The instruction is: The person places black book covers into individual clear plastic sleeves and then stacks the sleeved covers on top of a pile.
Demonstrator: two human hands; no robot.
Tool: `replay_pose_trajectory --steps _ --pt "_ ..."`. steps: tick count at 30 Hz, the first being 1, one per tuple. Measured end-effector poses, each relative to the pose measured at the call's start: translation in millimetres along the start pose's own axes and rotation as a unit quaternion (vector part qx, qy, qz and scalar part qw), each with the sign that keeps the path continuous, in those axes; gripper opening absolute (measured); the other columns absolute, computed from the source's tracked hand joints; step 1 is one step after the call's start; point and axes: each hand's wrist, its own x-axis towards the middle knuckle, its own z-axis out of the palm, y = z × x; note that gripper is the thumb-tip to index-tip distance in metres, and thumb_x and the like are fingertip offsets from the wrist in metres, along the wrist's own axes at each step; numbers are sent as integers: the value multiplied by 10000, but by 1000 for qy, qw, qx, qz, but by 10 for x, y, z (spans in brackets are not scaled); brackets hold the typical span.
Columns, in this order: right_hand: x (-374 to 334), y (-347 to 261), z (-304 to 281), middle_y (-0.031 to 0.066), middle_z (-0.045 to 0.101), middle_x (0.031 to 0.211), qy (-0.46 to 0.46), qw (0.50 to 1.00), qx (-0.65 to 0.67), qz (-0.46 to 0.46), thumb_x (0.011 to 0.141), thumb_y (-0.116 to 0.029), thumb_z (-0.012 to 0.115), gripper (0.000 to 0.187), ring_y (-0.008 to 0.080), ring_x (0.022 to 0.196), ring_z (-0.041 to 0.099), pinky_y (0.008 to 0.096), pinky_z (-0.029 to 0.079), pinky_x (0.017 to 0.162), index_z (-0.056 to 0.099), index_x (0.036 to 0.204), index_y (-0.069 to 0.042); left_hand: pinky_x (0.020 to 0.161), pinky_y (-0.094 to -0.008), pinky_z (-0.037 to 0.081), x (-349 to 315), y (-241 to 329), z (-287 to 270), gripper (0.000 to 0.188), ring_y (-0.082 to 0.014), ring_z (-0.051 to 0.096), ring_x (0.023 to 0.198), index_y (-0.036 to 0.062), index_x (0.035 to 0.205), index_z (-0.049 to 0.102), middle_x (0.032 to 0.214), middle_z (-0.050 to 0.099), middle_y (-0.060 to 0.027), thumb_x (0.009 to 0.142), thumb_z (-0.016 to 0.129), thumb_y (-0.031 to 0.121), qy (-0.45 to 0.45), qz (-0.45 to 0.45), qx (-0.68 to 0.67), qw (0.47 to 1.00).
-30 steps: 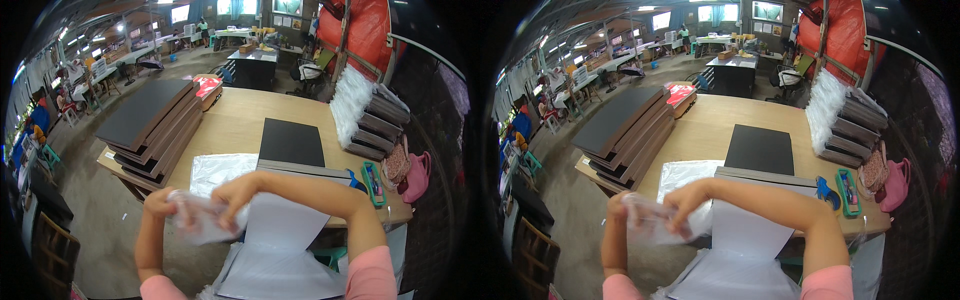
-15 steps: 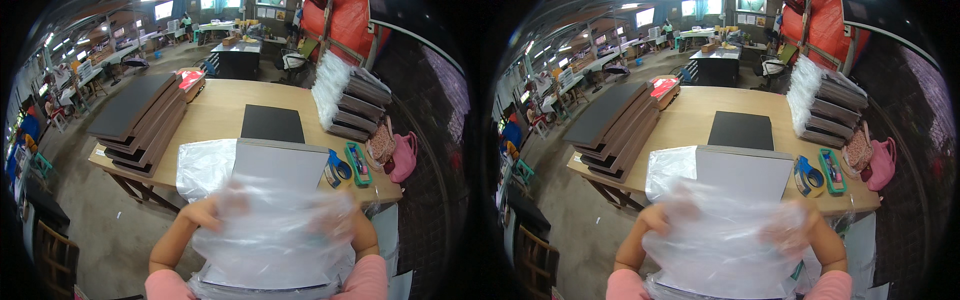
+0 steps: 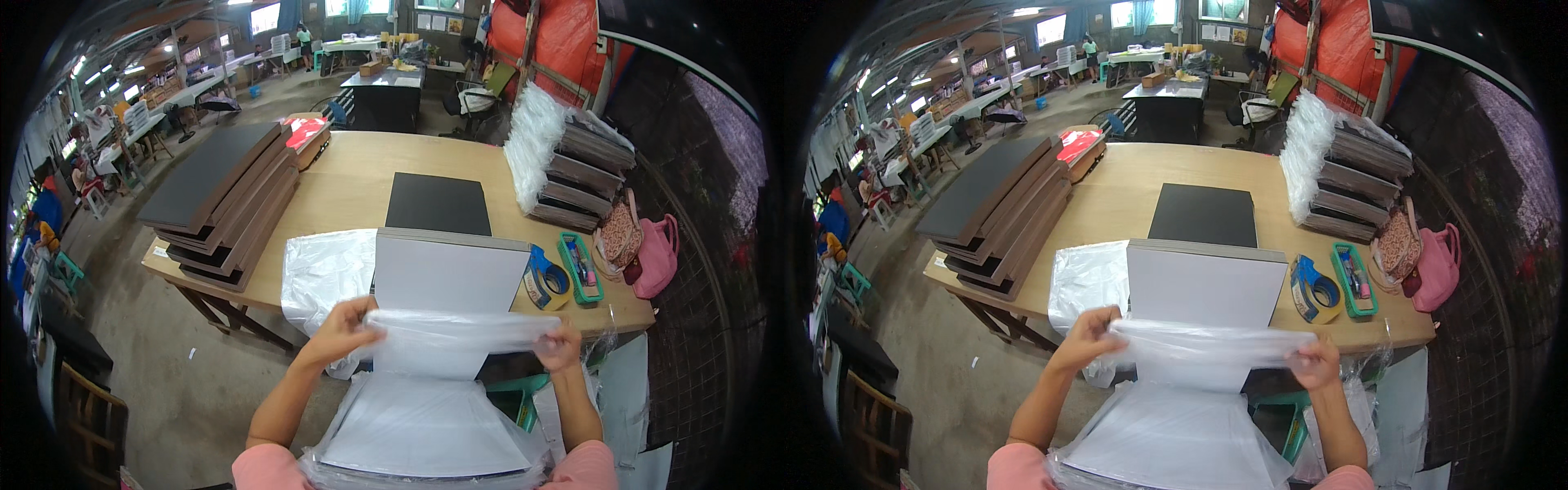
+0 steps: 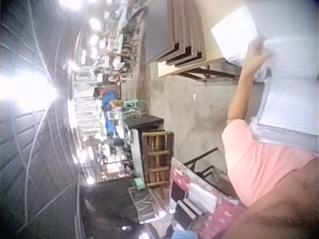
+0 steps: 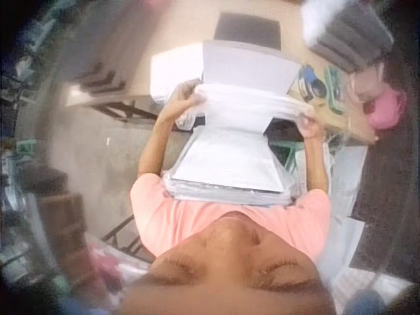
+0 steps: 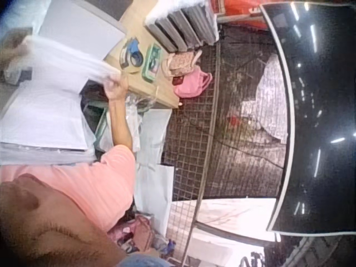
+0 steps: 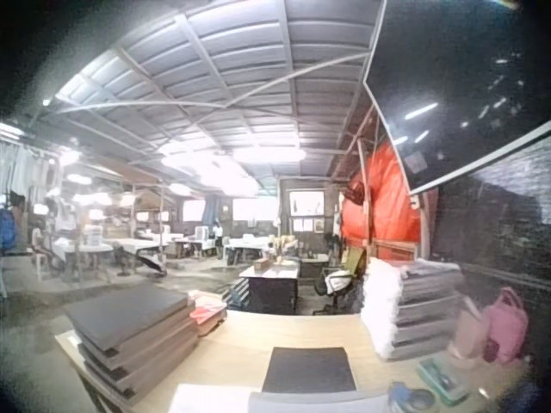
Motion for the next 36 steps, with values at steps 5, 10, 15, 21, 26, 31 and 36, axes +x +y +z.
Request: replay_pose_trajectory --steps 5,10,15,21,26,31,36 --pt "735 32 342 44 562 770 192 802 -494 -275 763 21 562 148 81 608 490 224 376 503 665 867 2 504 -317 437 632 251 145 419 -164 536 578 147 1048 642 920 497 -65 663 635 -17 229 -33 539 810" --pt "577 -189 441 50 576 817 150 651 -641 -378 764 42 580 146 98 677 530 211 376 512 682 864 13 495 -316 437 319 650 222 508 -175 554 583 155 1124 653 979 491 -47 656 639 -41 149 72 602 781" --pt "136 -379 329 93 615 840 97 948 -291 81 726 -33 653 62 132 717 568 222 416 570 648 744 26 521 -223 393 120 469 -228 184 -91 510 577 -33 894 681 866 596 -28 851 622 137 -48 -241 -62 967" --pt "-274 93 -99 145 623 872 54 965 -179 183 703 -91 689 134 210 817 570 281 412 757 660 714 39 513 -226 433 -471 -453 -488 184 -113 542 585 39 932 629 776 627 -32 877 626 215 -48 -374 -495 782" --pt "-656 741 -667 87 578 956 108 933 -249 236 696 -87 710 137 155 835 552 249 402 741 665 716 41 589 -228 543 -1301 -1637 -226 177 -106 642 738 47 992 621 885 660 -27 915 587 202 49 -426 -366 826" --pt "-773 1389 -1053 53 619 736 219 880 -288 307 700 -83 712 93 137 627 565 251 410 560 670 709 0 609 -247 549 -1729 -2264 -235 261 -106 642 738 34 951 646 873 669 -51 889 629 288 127 -527 -295 787" --pt "-613 1704 -1306 53 627 639 258 851 -378 259 666 -79 721 94 147 518 542 265 425 518 665 674 -3 620 -281 498 -1873 -1974 -608 222 -169 615 757 10 964 629 880 636 -90 845 660 195 466 -306 139 818"
